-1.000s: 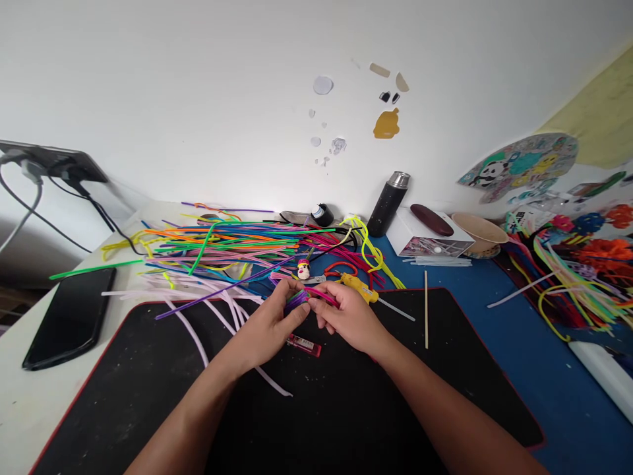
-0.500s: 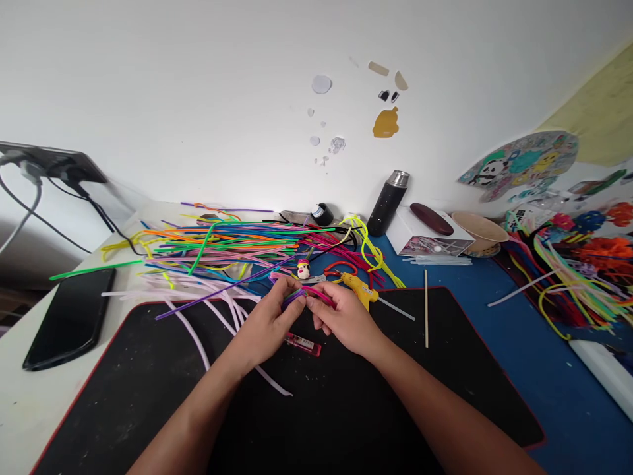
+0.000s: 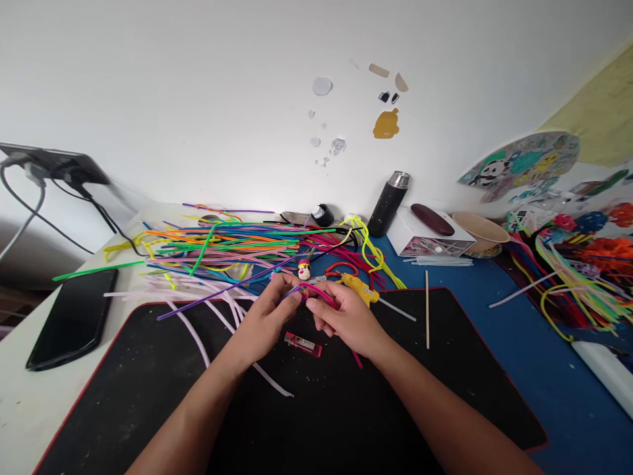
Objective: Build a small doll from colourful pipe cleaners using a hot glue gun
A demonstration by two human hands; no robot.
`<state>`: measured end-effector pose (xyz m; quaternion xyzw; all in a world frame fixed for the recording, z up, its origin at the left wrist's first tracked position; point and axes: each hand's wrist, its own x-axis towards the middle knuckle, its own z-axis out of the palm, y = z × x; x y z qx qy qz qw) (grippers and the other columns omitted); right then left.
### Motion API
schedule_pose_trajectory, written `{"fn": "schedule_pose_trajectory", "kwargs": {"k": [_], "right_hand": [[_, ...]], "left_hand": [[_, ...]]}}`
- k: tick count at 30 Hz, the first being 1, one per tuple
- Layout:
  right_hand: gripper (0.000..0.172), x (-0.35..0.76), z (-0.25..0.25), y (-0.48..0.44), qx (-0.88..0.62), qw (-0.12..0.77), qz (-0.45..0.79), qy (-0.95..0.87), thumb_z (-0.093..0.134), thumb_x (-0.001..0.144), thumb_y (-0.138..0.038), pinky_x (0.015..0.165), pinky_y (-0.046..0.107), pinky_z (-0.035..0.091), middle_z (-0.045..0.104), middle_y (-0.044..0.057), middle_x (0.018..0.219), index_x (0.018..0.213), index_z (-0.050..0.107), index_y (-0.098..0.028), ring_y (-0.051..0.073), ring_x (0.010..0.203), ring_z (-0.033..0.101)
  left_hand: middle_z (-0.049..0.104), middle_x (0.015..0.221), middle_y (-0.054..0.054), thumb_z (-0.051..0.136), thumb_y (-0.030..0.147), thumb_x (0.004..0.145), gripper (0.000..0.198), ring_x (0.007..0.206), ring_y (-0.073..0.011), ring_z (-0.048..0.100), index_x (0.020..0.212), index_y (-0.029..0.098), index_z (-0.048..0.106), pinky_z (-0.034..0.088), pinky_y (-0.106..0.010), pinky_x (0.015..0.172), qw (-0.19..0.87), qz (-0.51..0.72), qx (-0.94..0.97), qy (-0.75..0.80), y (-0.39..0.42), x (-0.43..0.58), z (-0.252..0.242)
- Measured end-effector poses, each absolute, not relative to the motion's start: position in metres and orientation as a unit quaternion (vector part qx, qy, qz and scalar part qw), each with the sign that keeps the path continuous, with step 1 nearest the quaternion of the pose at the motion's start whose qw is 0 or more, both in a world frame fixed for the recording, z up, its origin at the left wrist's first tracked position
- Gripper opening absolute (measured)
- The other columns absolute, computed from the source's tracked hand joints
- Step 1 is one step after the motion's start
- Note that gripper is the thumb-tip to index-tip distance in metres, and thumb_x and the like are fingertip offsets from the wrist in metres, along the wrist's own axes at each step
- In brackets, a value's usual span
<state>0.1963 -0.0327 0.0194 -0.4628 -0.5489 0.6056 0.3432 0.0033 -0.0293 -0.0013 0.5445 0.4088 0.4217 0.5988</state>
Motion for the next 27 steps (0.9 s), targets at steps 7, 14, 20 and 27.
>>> {"fn": "schedule_pose_trajectory", "kwargs": {"k": [7, 14, 20, 27], "right_hand": [[0.039, 0.1936, 0.0179, -0.0321, -0.457, 0.352, 0.604, -0.549, 0.071, 0.094, -0.05, 0.047, 0.025, 0.033, 0.06, -0.006, 0.062, 0.115, 0.066, -0.017, 0.009, 0.046, 0.046], [0.038, 0.1924, 0.0151, -0.032, -0.463, 0.359, 0.602, -0.542, 0.072, 0.094, -0.048, 0.047, 0.025, 0.034, 0.059, -0.007, 0.061, 0.113, 0.067, -0.016, 0.009, 0.047, 0.046], [0.037, 0.1912, 0.0161, -0.0298, -0.458, 0.365, 0.604, -0.541, 0.073, 0.092, -0.05, 0.047, 0.025, 0.034, 0.058, -0.006, 0.06, 0.108, 0.067, -0.017, 0.009, 0.047, 0.046], [0.036, 0.1909, 0.015, -0.0304, -0.46, 0.362, 0.604, -0.54, 0.074, 0.092, -0.048, 0.047, 0.025, 0.034, 0.058, -0.007, 0.06, 0.109, 0.067, -0.017, 0.009, 0.047, 0.046]], "left_hand": [[0.049, 0.083, 0.003, 0.065, 0.056, 0.097, 0.036, 0.07, -0.0146, 0.041, 0.107, 0.022, 0.058, 0.034, -0.031, 0.064, 0.633, 0.413, 0.515, 0.404, -0.0289, 0.0044, 0.0035], [0.05, 0.081, 0.003, 0.064, 0.056, 0.096, 0.036, 0.067, -0.0138, 0.04, 0.107, 0.021, 0.058, 0.032, -0.031, 0.063, 0.639, 0.409, 0.516, 0.398, -0.029, 0.0061, 0.0056], [0.048, 0.081, 0.003, 0.064, 0.055, 0.097, 0.035, 0.07, -0.0149, 0.04, 0.107, 0.023, 0.057, 0.032, -0.031, 0.064, 0.645, 0.409, 0.513, 0.391, -0.0291, 0.0043, 0.0043], [0.044, 0.078, 0.005, 0.062, 0.059, 0.098, 0.04, 0.068, -0.0148, 0.036, 0.109, 0.022, 0.056, 0.031, -0.031, 0.063, 0.64, 0.404, 0.519, 0.398, -0.0294, 0.0047, 0.0073]]}}
